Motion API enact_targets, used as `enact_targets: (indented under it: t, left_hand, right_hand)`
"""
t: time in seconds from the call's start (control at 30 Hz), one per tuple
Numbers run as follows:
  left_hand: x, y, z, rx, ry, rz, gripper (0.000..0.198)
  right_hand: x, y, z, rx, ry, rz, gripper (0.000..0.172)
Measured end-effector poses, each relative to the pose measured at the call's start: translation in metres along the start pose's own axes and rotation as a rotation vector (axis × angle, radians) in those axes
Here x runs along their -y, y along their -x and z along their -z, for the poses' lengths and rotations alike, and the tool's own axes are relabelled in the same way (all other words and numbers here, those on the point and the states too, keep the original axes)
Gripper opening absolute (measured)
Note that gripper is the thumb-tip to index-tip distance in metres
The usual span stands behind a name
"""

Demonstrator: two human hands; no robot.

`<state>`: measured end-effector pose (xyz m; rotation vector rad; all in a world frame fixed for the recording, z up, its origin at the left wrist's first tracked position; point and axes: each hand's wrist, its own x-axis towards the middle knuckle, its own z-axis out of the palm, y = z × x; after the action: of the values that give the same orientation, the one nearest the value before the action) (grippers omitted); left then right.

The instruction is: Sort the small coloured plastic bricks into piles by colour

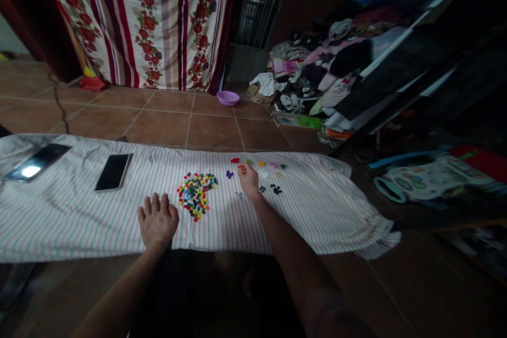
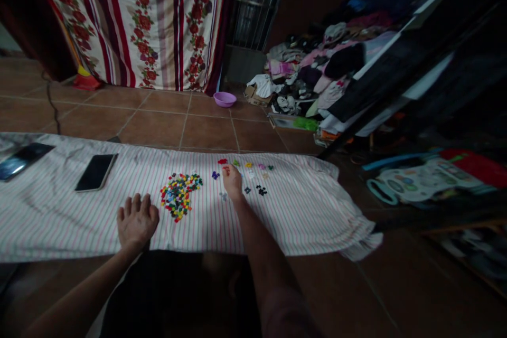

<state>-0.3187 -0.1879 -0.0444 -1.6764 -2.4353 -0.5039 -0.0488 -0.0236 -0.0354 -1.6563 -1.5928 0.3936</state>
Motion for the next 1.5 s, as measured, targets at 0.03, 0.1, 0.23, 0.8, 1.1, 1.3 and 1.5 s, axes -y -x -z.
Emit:
enact_targets:
  t: [0.03, 0.1, 0.23, 0.8, 1.1, 1.3, 1.5]
  left_hand:
    - [0.0, 0.0, 0.0, -0.001, 0.0, -0.001, 0.051]
    - [-0.001, 0.0, 0.0, -0.005, 0.006, -0.002, 0.052]
    - [-0.001, 0.0, 0.001, -0.001, 0.016, 0.011, 0.052]
    - [-0.002, -0.001, 0.002, 0.025, -0.03, -0.001, 0.052]
    - [-0.002, -0.001, 0.002, 0.035, -0.029, 0.001, 0.052]
    - [-0.001, -0.001, 0.0, 0.025, -0.041, -0.005, 0.051]
    - [0.0, -0.001, -0.002, 0.022, -0.015, 0.009, 0.051]
  right_hand:
    - [-0.002, -0.005, 0.001, 0.005, 0.022, -0.012, 0.019]
    - [-0.004, -0.015, 0.004, 0.01, 0.071, -0.019, 0.018]
    - [-0.006, -0.033, 0.006, 0.012, 0.201, -0.015, 0.016]
    - [-0.01, -0.065, -0.01, 0.118, 0.453, -0.038, 0.02]
    - [-0.012, -0.07, -0.017, 0.152, 0.409, -0.097, 0.028]
    - [-0.011, -0.07, -0.017, 0.196, 0.443, -0.078, 0.029]
    - [-0.013, -0.072, -0.016, 0.184, 0.426, -0.049, 0.03]
